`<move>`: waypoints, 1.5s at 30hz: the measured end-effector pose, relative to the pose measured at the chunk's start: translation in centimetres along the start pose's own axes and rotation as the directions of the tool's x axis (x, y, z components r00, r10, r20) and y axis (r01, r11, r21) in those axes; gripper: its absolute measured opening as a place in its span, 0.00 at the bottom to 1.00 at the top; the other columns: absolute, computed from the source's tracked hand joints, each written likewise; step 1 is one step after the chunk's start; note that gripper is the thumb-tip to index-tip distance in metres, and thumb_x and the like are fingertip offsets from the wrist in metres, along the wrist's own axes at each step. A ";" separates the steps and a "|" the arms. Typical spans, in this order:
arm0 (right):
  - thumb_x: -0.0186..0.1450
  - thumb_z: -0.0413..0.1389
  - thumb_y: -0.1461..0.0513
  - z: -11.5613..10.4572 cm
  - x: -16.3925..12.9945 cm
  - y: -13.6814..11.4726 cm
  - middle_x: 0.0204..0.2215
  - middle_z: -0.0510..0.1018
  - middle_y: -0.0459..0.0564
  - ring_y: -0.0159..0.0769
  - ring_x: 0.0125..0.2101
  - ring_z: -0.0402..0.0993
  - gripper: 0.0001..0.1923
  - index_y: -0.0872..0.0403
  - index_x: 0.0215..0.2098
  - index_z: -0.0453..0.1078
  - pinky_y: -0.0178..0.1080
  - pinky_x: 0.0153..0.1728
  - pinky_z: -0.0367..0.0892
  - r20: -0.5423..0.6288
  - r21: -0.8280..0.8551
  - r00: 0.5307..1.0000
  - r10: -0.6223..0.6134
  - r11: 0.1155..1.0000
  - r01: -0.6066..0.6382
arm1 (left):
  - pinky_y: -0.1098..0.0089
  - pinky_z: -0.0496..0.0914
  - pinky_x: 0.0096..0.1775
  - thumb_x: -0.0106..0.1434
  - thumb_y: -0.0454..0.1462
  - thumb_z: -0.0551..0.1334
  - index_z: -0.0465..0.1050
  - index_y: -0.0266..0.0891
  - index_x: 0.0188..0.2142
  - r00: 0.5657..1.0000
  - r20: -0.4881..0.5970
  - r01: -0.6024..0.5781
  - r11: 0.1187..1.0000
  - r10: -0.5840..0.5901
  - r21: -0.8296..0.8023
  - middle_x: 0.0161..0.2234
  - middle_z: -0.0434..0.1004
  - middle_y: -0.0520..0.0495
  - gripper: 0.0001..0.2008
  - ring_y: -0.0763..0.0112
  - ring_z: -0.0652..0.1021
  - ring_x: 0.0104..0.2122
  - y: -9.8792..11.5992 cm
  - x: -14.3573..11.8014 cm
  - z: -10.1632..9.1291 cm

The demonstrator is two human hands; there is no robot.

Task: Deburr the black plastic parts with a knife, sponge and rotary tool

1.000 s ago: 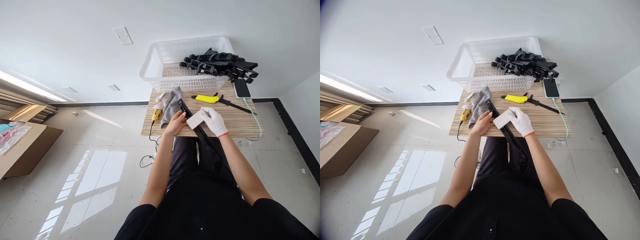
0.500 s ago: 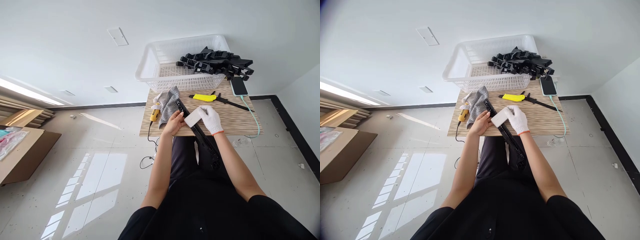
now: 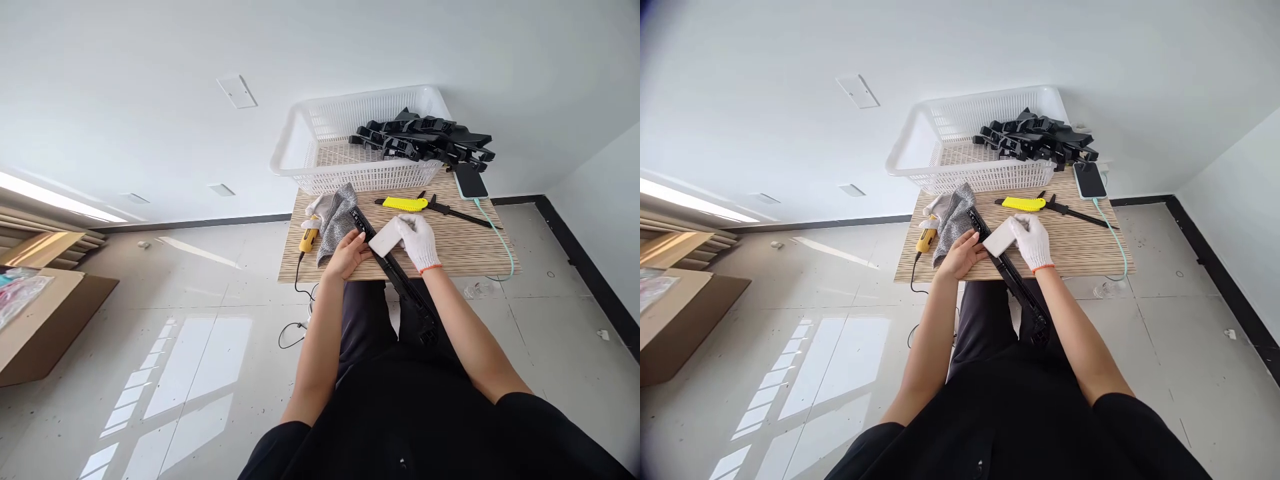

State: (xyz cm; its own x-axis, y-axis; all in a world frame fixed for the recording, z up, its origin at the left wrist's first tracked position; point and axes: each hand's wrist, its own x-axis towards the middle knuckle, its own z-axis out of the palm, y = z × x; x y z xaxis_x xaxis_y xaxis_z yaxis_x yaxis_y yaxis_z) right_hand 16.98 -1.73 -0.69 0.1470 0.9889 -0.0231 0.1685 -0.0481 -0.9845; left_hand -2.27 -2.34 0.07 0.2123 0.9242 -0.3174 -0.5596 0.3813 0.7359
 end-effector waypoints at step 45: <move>0.59 0.61 0.50 -0.6 -1.3 -0.6 0.40 0.81 0.49 0.32 0.31 0.74 0.18 0.50 0.43 0.79 0.34 0.27 0.72 0.077 0.218 0.996 0.042 0.974 -0.058 | 0.63 0.74 0.46 0.57 0.38 0.74 0.72 0.39 0.40 0.999 0.037 0.008 0.999 -0.009 0.037 0.36 0.78 0.50 0.15 0.70 0.79 0.36 0.1 -0.1 0.0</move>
State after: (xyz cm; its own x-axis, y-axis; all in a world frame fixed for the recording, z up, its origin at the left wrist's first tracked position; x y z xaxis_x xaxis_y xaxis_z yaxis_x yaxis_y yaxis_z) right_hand 17.25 -3.03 0.05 0.0785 0.9939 -0.0773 -0.0567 -0.0730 -0.9957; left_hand -2.36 -2.36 0.16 0.2473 0.9208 -0.3016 -0.5277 0.3891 0.7551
